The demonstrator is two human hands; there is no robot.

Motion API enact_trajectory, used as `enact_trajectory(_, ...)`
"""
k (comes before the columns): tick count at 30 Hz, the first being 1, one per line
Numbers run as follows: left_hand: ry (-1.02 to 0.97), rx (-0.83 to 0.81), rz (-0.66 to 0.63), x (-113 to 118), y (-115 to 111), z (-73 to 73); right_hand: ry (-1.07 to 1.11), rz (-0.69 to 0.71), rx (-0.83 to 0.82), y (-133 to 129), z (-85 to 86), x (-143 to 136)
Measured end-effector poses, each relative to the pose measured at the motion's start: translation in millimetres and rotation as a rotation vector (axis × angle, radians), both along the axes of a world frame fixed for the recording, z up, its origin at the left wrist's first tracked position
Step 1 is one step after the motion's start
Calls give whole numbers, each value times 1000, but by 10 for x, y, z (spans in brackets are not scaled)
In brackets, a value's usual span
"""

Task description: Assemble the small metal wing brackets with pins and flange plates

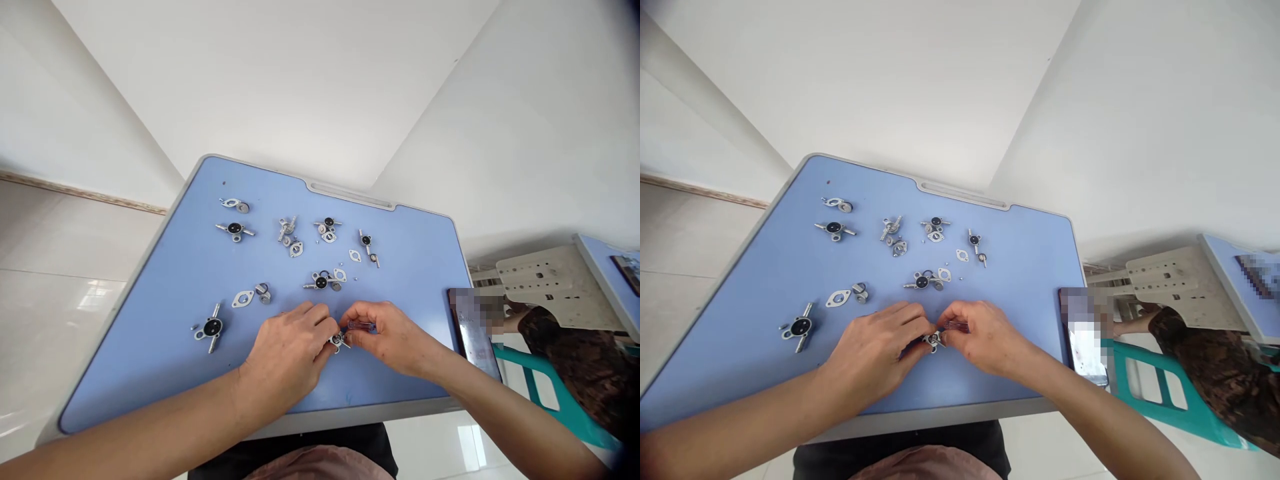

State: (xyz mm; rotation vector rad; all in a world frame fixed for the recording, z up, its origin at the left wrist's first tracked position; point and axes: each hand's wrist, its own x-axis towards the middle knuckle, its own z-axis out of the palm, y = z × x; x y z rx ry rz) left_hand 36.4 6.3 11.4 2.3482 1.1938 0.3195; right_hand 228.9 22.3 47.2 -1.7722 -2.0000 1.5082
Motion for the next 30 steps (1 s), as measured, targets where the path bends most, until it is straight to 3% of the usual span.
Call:
enact_trajectory(12, 25, 28, 30, 9, -8, -2, -123, 11, -12, 93, 68, -118)
enact_trajectory(22, 2, -3, 31, 18, -13, -7, -10, 57, 26, 9, -53, 81)
enact_trajectory(30, -32, -14, 39, 11, -26, -13, 35, 193, 347, -17, -95, 81)
